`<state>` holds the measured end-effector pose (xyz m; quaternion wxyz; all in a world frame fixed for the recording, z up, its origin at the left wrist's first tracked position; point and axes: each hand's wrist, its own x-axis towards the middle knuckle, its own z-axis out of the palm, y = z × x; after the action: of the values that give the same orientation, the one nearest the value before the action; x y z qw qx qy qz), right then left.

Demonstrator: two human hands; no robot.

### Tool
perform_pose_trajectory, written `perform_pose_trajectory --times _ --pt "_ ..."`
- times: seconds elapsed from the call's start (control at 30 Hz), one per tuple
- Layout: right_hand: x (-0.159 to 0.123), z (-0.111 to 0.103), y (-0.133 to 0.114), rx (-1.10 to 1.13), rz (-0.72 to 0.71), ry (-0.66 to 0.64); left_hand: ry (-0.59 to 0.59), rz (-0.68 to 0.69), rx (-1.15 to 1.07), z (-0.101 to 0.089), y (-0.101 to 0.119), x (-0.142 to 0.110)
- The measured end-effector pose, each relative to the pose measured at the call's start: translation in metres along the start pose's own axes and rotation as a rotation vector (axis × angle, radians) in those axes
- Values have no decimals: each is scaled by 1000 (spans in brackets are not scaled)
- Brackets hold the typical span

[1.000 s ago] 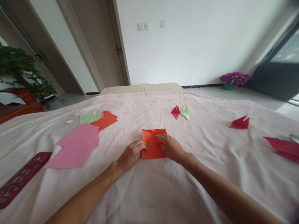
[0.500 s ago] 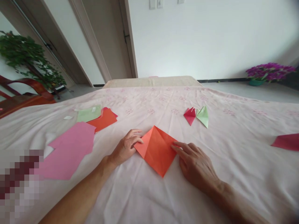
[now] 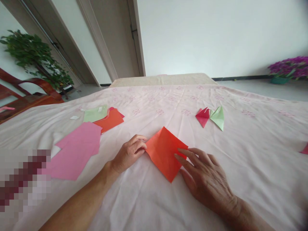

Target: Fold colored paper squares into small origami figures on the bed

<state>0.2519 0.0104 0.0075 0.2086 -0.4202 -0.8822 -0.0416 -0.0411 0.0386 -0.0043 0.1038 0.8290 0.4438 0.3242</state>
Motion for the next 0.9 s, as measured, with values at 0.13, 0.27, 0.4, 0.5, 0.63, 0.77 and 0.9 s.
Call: perform_pose_trajectory --times 0.13,0.27,0.4,0.5,0.63,0.77,0.9 --pt "-2 -3 -2 -95 -37 60 84 -96 -224 13 4 13" --pt "-3 -8 -2 -145 -103 106 119 -172 -375 23 5 23" --pt "0 -6 2 -125 -142 90 72 -147 -299 25 3 23" --pt "1 -3 5 -81 -162 80 25 -79 -164 23 5 21" --pt "2 -1 7 -66 -140 74 37 66 186 19 15 18" --pt "9 1 9 -47 -203 85 -22 152 380 19 23 17" --pt "18 2 12 -28 -310 -38 -79 124 301 22 23 18"
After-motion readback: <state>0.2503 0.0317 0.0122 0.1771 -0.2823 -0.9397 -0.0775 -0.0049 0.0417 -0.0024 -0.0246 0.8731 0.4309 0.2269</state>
